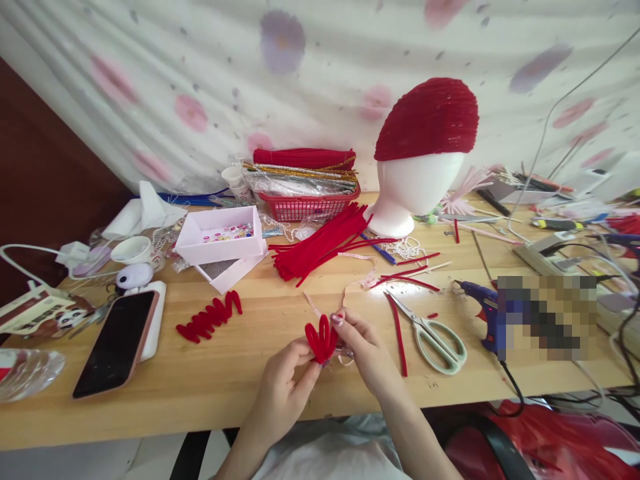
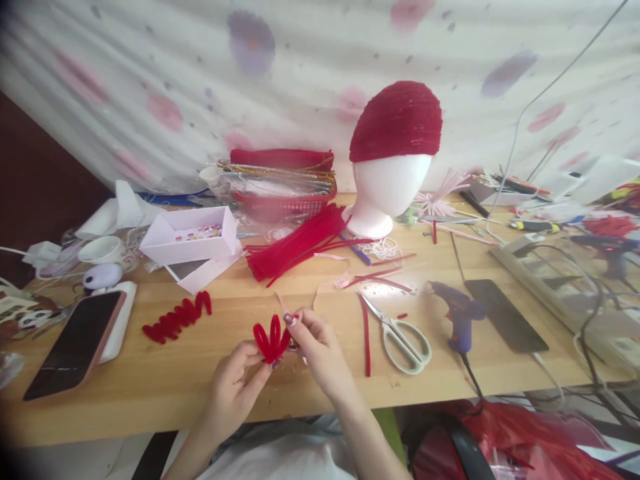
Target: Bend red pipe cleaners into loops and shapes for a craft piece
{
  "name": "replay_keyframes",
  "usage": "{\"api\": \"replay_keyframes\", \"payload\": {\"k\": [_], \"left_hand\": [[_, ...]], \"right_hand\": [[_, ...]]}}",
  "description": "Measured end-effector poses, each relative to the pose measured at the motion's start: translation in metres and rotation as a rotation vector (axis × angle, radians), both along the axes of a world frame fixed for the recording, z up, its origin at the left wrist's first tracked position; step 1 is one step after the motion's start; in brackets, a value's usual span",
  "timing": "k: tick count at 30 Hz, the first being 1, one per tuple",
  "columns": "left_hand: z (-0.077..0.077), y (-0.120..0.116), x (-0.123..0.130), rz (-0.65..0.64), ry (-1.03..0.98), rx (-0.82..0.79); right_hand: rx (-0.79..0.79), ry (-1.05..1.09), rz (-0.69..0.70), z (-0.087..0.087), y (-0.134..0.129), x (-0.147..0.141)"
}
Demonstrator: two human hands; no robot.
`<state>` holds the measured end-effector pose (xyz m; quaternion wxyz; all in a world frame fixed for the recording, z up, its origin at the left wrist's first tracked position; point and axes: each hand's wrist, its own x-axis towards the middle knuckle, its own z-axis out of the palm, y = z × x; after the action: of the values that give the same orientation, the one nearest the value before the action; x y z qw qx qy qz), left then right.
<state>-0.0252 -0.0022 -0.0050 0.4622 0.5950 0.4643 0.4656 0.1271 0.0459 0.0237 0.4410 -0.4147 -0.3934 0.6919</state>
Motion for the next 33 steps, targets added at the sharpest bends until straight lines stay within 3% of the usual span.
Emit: {"api": "replay_keyframes", "payload": {"k": [3, 7, 11, 15, 19, 23, 26, 30, 33], "left_hand": [[0.002, 0.0, -0.001, 0.022, -0.012, -0.04], [0.007, 0.002, 0.001, 0.047, -0.026, -0.07], [0.011, 0.006, 0.001, 0.042, -0.005, -0.052], [0.013, 0.009, 0.0, 0.035, 0.031, 0.004], [0.014, 0.006, 0.002, 0.011, -0.11, -0.104], [0.012, 0.004, 0.001, 0.144, -0.126, -0.137], [0.006, 0.01, -0.013, 0.312, 0.032, -0.079], [-0.002, 0.022, -0.038, 0.484, 0.494, 0.153], [0.009, 0.022, -0.039, 0.609, 0.605, 0.297]], "right_hand": [[-0.024, 0.071, -0.008, 0.002, 0.0, -0.004], [0.007, 0.027, -0.113, 0.006, -0.003, -0.009], [0.027, -0.002, -0.133, 0.008, -0.006, -0.011], [0.063, -0.006, -0.114, 0.012, -0.007, -0.011], [0.043, 0.008, -0.028, 0.012, -0.007, -0.01], [0.007, 0.05, -0.061, 0.003, -0.008, -0.008], [0.02, 0.056, -0.148, -0.003, -0.009, -0.005], [0.038, 0.036, -0.177, -0.006, -0.01, -0.002], [0.056, 0.013, -0.169, -0.004, -0.011, -0.003]]}}
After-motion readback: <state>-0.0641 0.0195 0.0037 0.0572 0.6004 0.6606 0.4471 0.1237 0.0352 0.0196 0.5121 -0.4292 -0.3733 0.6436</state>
